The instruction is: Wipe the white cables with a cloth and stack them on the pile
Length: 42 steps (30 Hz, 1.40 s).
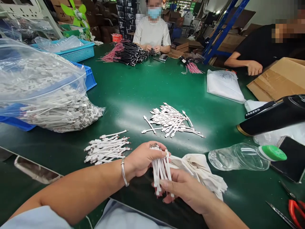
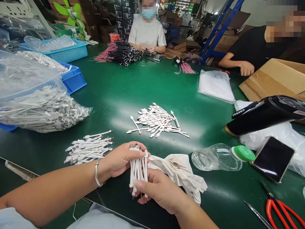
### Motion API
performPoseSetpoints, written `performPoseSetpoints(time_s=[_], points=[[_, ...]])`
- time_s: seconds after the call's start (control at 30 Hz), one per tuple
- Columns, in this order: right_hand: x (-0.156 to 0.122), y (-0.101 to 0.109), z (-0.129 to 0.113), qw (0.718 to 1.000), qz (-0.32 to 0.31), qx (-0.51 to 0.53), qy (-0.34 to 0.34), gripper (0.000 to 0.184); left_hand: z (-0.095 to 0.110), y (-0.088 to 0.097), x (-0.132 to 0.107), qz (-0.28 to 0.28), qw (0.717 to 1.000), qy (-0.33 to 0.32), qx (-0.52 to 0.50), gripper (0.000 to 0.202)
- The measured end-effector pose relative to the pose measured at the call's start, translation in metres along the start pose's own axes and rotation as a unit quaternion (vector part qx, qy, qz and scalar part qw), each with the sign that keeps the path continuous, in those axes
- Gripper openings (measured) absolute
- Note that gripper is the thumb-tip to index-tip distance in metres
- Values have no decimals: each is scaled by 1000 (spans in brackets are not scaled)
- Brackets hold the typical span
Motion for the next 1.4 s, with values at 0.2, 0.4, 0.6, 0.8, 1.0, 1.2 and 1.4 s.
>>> performPoseSetpoints(time_s=[0.2,0.4,0.6,0.8,1.0,1.2,1.4], points=[[1,18,-7,993,101,-56,23,31,7,7,3,34,999,-15,-5,26],[2,14,-1,997,58,56,-10,33,6,8,4,40,999,2,-27,24],[3,9,0,995,14,101,-25,32,5,9,5,35,998,20,-45,25],[2,9,1,995,6,95,-21,30,3,5,8,13,997,42,-60,22],[1,13,-4,997,17,75,-11,29,5,5,9,10,998,39,-54,21],[1,17,-4,999,30,42,-11,35,6,8,13,-2,999,16,-36,31],[-2,20,-1,997,71,3,-23,35,9,10,13,1,1000,-1,-29,31]])
Point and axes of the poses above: each hand's wrist, its own x-axis towards the middle knuckle, its own y-axis out of the back of the hand, z = x × y, the point moved 7 cm from there along x, towards the middle knuckle, and after that the axes turned 2 degrees about -z, right-handed, at the moved point
